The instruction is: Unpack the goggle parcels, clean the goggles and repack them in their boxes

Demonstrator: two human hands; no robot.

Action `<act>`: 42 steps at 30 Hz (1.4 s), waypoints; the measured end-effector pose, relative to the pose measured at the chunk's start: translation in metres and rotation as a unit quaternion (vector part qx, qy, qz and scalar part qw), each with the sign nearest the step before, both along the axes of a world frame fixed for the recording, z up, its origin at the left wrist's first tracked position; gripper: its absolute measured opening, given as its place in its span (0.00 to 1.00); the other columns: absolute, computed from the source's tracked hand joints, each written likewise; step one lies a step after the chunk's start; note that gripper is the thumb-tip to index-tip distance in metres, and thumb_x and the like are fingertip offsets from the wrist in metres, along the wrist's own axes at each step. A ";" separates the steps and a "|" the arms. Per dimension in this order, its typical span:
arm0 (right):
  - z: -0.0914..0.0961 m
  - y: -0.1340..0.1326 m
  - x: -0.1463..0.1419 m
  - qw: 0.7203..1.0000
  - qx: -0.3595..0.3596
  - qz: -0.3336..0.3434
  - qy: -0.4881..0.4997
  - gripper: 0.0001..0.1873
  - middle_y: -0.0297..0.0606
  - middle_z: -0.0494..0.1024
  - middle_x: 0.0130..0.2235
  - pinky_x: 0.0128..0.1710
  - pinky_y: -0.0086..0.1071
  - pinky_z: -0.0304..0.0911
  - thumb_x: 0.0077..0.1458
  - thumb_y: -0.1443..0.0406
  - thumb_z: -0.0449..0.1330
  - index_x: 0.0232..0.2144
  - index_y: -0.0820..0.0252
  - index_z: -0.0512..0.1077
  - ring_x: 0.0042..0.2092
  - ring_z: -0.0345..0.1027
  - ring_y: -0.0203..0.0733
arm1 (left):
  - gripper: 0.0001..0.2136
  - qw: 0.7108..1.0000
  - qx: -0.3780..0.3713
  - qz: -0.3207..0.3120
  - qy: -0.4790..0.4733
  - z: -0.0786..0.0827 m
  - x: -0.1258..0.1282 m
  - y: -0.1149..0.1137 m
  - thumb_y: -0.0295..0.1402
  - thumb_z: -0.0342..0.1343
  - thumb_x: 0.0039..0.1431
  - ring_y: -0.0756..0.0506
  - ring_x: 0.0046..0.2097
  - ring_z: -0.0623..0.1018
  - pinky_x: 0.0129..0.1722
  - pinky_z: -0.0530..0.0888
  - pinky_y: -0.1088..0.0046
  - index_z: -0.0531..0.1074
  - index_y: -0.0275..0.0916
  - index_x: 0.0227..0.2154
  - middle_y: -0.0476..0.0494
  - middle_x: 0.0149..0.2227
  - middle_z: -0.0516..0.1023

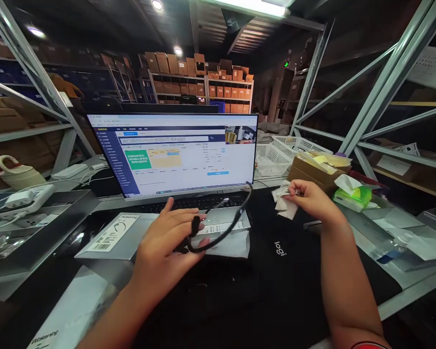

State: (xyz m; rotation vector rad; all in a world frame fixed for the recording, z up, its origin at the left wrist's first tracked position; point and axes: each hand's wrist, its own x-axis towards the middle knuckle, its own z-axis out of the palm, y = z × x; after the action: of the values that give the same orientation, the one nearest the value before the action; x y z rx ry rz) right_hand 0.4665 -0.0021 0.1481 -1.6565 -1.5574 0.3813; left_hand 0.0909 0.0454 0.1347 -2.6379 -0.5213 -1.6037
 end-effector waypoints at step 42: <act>-0.001 -0.016 -0.079 0.957 0.272 0.018 -0.098 0.10 0.38 0.85 0.37 0.40 0.37 0.75 0.62 0.64 0.59 0.40 0.52 0.81 0.38 0.80 0.47 | 0.19 0.905 -0.242 0.177 0.302 -0.065 0.060 0.010 0.24 0.58 0.56 0.36 0.52 0.76 0.47 0.76 0.62 0.75 0.43 0.50 0.36 0.52 0.75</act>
State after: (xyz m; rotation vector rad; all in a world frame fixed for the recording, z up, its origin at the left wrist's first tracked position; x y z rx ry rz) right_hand 0.3871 -0.0176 0.1471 -1.2594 -1.6494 -0.1936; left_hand 0.1511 0.0556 0.0697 -2.9016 -1.3754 -0.5474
